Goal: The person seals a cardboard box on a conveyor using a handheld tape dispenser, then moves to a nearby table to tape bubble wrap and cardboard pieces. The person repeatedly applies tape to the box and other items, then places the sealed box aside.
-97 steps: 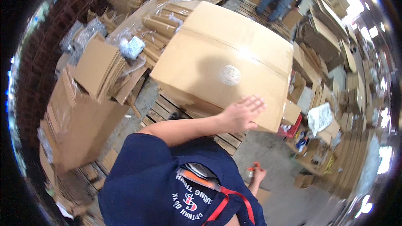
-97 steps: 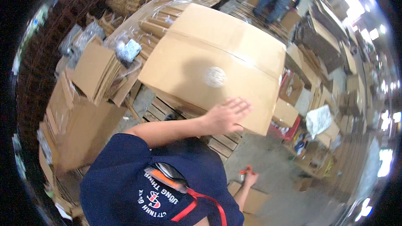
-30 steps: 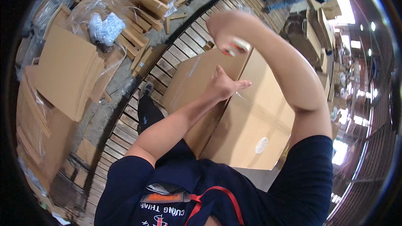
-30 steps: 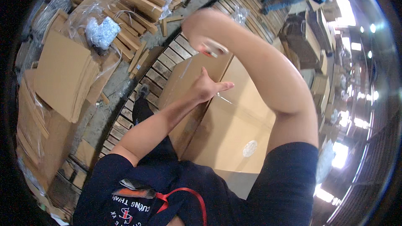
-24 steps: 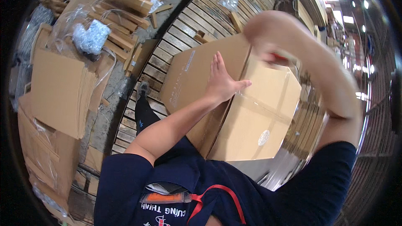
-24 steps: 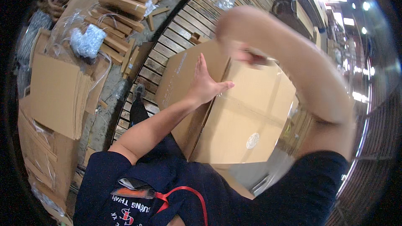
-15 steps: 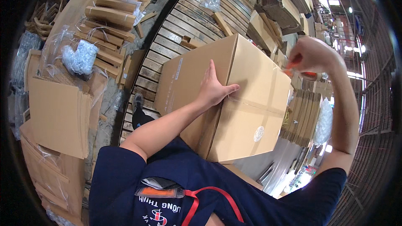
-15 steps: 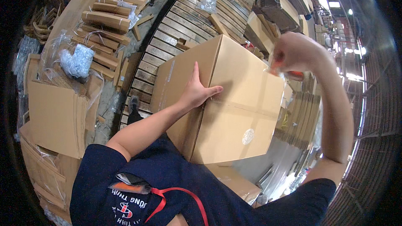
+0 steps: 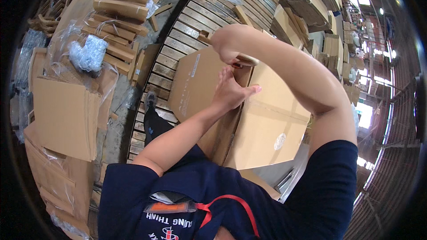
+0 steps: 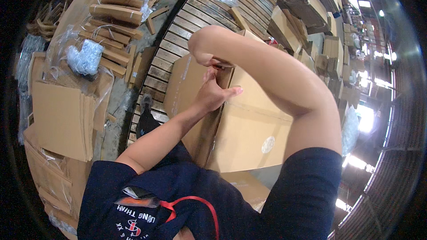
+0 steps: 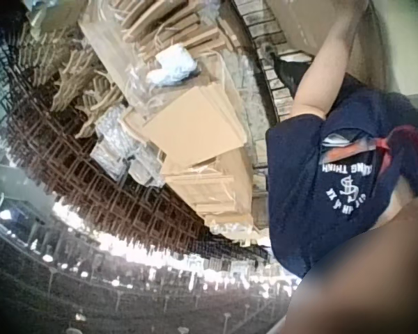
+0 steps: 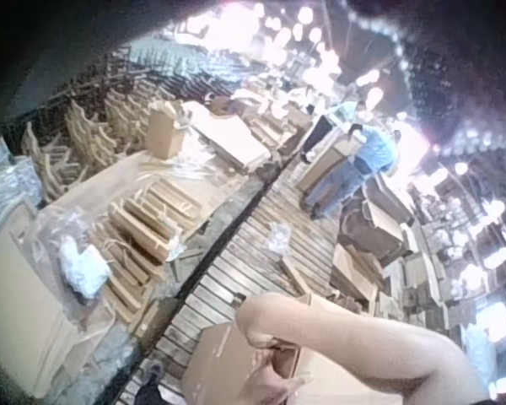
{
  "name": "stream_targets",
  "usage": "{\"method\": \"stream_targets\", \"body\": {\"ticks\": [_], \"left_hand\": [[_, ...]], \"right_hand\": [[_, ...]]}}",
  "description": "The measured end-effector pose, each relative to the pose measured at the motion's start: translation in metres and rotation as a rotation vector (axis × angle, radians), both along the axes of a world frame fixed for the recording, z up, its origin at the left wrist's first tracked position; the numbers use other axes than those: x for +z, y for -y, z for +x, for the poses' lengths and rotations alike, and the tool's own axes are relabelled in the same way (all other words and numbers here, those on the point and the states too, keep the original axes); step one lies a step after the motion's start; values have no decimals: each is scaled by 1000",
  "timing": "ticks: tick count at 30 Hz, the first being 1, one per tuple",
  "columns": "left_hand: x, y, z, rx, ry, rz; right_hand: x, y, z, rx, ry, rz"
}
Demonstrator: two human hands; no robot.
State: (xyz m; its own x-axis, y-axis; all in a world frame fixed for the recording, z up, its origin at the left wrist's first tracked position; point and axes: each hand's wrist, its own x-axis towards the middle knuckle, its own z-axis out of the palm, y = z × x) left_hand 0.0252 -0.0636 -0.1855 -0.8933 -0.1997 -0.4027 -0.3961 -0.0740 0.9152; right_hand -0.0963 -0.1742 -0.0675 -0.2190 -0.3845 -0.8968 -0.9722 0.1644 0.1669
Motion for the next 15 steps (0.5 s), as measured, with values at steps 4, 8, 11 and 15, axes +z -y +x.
{"method": "stream_targets", "body": {"ticks": [4,8,11,15], "left_hand": [[-5,13,-6,60,26,24],[1,11,-13,46,1,103],[-1,17,-23,43,-69,61],[14,20,-17,10,-114,-36]], "right_hand": [[86,18,7,78,-319,514],[188,-62,-72,120,-574,407],[248,-89,-73,-369,-496,9],[222,-180,-42,-949,171,-1030]]}}
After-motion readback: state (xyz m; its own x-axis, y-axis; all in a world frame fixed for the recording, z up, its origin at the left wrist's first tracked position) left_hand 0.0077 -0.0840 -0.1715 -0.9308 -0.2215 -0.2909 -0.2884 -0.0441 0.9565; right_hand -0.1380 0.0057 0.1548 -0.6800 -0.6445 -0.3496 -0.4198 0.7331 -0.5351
